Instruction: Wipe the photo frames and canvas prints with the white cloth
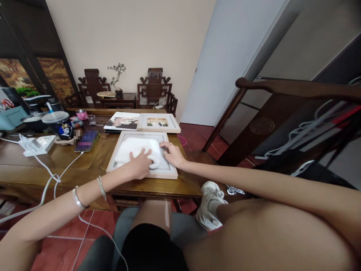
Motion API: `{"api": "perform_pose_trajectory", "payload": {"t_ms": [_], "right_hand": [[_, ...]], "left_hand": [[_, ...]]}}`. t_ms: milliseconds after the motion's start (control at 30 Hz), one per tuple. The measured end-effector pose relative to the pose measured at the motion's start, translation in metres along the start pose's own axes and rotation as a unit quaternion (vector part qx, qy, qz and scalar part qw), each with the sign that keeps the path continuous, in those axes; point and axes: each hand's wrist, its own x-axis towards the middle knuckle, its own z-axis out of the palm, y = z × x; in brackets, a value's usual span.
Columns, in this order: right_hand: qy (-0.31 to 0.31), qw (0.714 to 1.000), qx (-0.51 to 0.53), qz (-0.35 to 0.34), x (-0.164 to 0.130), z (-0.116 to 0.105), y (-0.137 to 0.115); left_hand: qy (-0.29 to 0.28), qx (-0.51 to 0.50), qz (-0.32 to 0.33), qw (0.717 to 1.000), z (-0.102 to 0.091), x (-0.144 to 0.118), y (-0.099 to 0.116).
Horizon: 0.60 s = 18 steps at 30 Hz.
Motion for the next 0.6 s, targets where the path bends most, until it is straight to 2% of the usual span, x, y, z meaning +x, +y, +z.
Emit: {"api": "perform_pose_trajectory", "payload": {"t_ms": [167, 267, 367, 467, 600], "right_hand": [[-0.01, 1.0, -0.015, 0.002, -0.002, 0.0, 0.001], [-0.01, 1.0, -0.012, 0.001, -0.002, 0.001, 0.004], [-0.008, 1.0, -0.018, 0.0, -0.002, 0.002, 0.004], [-0.016, 0.999, -0.025, -0.012, 0.0, 0.002, 0.003], [-0.037, 0.998, -0.028, -0.03, 0.003, 0.004, 0.005]], "left_hand": [[0.05, -0.032, -0.067, 0.996, 0.006, 0.044, -0.007], [0.09, -0.032, -0.082, 0.992, 0.004, 0.076, -0.021], [0.114, -0.018, -0.085, 0.99, 0.003, 0.092, -0.03], [0.091, -0.016, -0.066, 0.993, 0.002, 0.088, -0.028], [0.017, -0.021, -0.039, 0.999, -0.008, 0.052, -0.015]]}}
